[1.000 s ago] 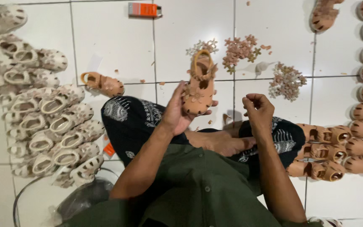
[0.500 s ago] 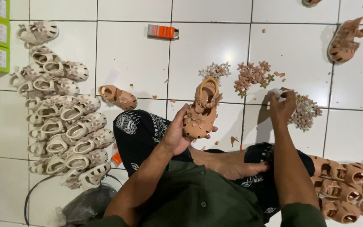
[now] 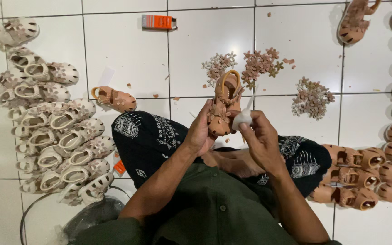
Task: The person sits on a tiled floor and decorates small children's shoes by applying glue and attaching flower-shaped embellishments. They handle multiple shoes, pick up decorations, apply adhesive, and press the pieces onto the shoe surface.
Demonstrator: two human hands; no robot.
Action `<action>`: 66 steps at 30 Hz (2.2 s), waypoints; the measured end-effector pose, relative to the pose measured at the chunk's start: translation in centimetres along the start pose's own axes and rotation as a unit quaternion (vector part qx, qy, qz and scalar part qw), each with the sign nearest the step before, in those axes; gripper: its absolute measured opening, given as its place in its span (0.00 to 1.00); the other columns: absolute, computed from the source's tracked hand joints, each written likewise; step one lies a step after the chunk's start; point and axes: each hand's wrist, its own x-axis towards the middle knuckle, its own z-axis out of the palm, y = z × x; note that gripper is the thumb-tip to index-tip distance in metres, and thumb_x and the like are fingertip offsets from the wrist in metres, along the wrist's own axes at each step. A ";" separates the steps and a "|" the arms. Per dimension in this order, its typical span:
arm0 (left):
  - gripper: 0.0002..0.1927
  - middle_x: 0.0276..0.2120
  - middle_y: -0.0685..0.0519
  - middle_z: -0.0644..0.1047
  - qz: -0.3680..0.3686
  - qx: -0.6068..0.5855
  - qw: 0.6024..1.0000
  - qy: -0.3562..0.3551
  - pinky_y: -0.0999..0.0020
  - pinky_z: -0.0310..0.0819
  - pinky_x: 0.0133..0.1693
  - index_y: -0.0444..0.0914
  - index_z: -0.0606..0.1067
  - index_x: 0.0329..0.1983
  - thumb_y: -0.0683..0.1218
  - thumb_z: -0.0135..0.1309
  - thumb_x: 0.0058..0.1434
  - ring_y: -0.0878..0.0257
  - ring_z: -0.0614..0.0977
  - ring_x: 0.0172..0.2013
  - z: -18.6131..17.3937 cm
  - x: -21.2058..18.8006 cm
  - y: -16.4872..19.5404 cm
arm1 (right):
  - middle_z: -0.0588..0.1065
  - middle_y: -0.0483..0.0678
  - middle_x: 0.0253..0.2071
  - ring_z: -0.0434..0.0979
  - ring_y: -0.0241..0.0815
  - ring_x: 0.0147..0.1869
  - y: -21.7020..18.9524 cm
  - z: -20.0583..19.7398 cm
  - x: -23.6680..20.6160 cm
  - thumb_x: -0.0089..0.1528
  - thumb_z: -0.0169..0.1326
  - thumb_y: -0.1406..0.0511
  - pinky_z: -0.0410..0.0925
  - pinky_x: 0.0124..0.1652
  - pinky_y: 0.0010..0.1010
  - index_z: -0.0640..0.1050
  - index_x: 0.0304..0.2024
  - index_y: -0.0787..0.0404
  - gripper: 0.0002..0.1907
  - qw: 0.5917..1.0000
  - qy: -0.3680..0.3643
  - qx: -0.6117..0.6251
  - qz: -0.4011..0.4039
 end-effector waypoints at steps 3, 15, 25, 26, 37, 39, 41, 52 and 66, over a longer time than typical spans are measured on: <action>0.33 0.56 0.43 0.76 0.011 -0.013 0.998 -0.062 0.57 0.83 0.51 0.34 0.62 0.71 0.63 0.30 0.77 0.54 0.82 0.53 0.0 -0.9 0.1 | 0.81 0.55 0.51 0.83 0.41 0.54 -1.6 -0.9 -1.5 0.71 0.51 0.69 0.78 0.55 0.32 0.74 0.54 0.68 0.10 0.997 0.070 -0.005 -0.044; 0.29 0.56 0.45 0.77 0.038 -0.110 0.980 -0.163 0.58 0.84 0.42 0.38 0.66 0.69 0.63 0.36 0.79 0.52 0.84 0.50 -2.9 -1.5 0.1 | 0.77 0.56 0.49 0.81 0.38 0.51 -8.4 -2.1 -7.5 0.71 0.60 0.73 0.77 0.48 0.24 0.78 0.53 0.71 0.09 0.956 0.148 -0.212 -0.135; 0.23 0.61 0.53 0.74 0.037 -0.190 0.977 -0.092 0.62 0.79 0.57 0.41 0.67 0.69 0.58 0.39 0.79 0.62 0.78 0.58 -4.9 -0.2 -1.2 | 0.80 0.56 0.48 0.84 0.42 0.47 -9.1 -0.7 -7.0 0.71 0.65 0.73 0.75 0.38 0.25 0.75 0.56 0.62 0.14 0.851 0.115 -0.438 -0.266; 0.23 0.62 0.53 0.74 0.038 -0.187 0.977 -0.093 0.61 0.79 0.58 0.42 0.67 0.69 0.58 0.38 0.79 0.62 0.78 0.58 -4.8 -0.3 -1.1 | 0.80 0.56 0.48 0.84 0.44 0.49 -8.9 -0.7 -6.7 0.72 0.65 0.73 0.75 0.38 0.25 0.72 0.58 0.60 0.16 0.840 0.111 -0.440 -0.296; 0.25 0.63 0.51 0.71 0.039 -0.158 0.982 -0.094 0.55 0.80 0.56 0.43 0.62 0.71 0.59 0.36 0.78 0.59 0.75 0.60 -4.7 -0.6 -0.6 | 0.81 0.54 0.50 0.85 0.46 0.51 -7.6 -0.9 -5.7 0.74 0.64 0.71 0.78 0.42 0.28 0.55 0.68 0.50 0.33 0.806 0.081 -0.466 -0.355; 0.26 0.64 0.50 0.71 0.041 -0.163 0.981 -0.098 0.57 0.79 0.59 0.41 0.63 0.73 0.59 0.35 0.80 0.59 0.75 0.61 -5.0 -0.5 -0.8 | 0.81 0.56 0.48 0.85 0.48 0.48 -7.6 -0.9 -5.4 0.71 0.65 0.72 0.77 0.38 0.28 0.58 0.67 0.50 0.33 0.804 0.077 -0.471 -0.356; 0.26 0.65 0.50 0.71 0.038 -0.165 0.981 -0.091 0.56 0.79 0.59 0.42 0.62 0.72 0.59 0.35 0.80 0.58 0.75 0.62 -5.1 -0.3 -0.9 | 0.81 0.57 0.50 0.85 0.48 0.48 -7.7 -0.7 -5.2 0.69 0.64 0.72 0.78 0.39 0.28 0.60 0.67 0.52 0.32 0.802 0.076 -0.477 -0.352; 0.25 0.64 0.52 0.70 0.025 -0.152 0.984 -0.084 0.55 0.80 0.54 0.45 0.62 0.72 0.60 0.34 0.78 0.59 0.76 0.60 -4.9 -0.5 -0.5 | 0.81 0.57 0.46 0.84 0.50 0.49 -8.1 -0.1 -5.4 0.69 0.65 0.73 0.78 0.39 0.30 0.62 0.65 0.54 0.30 0.793 0.086 -0.504 -0.331; 0.25 0.62 0.51 0.71 0.031 -0.150 0.984 -0.088 0.58 0.80 0.56 0.44 0.61 0.72 0.59 0.34 0.78 0.60 0.76 0.59 -4.5 -0.7 -0.2 | 0.82 0.56 0.46 0.84 0.50 0.49 -8.8 0.3 -5.3 0.69 0.65 0.70 0.74 0.35 0.29 0.66 0.48 0.69 0.18 0.812 0.106 -0.471 -0.328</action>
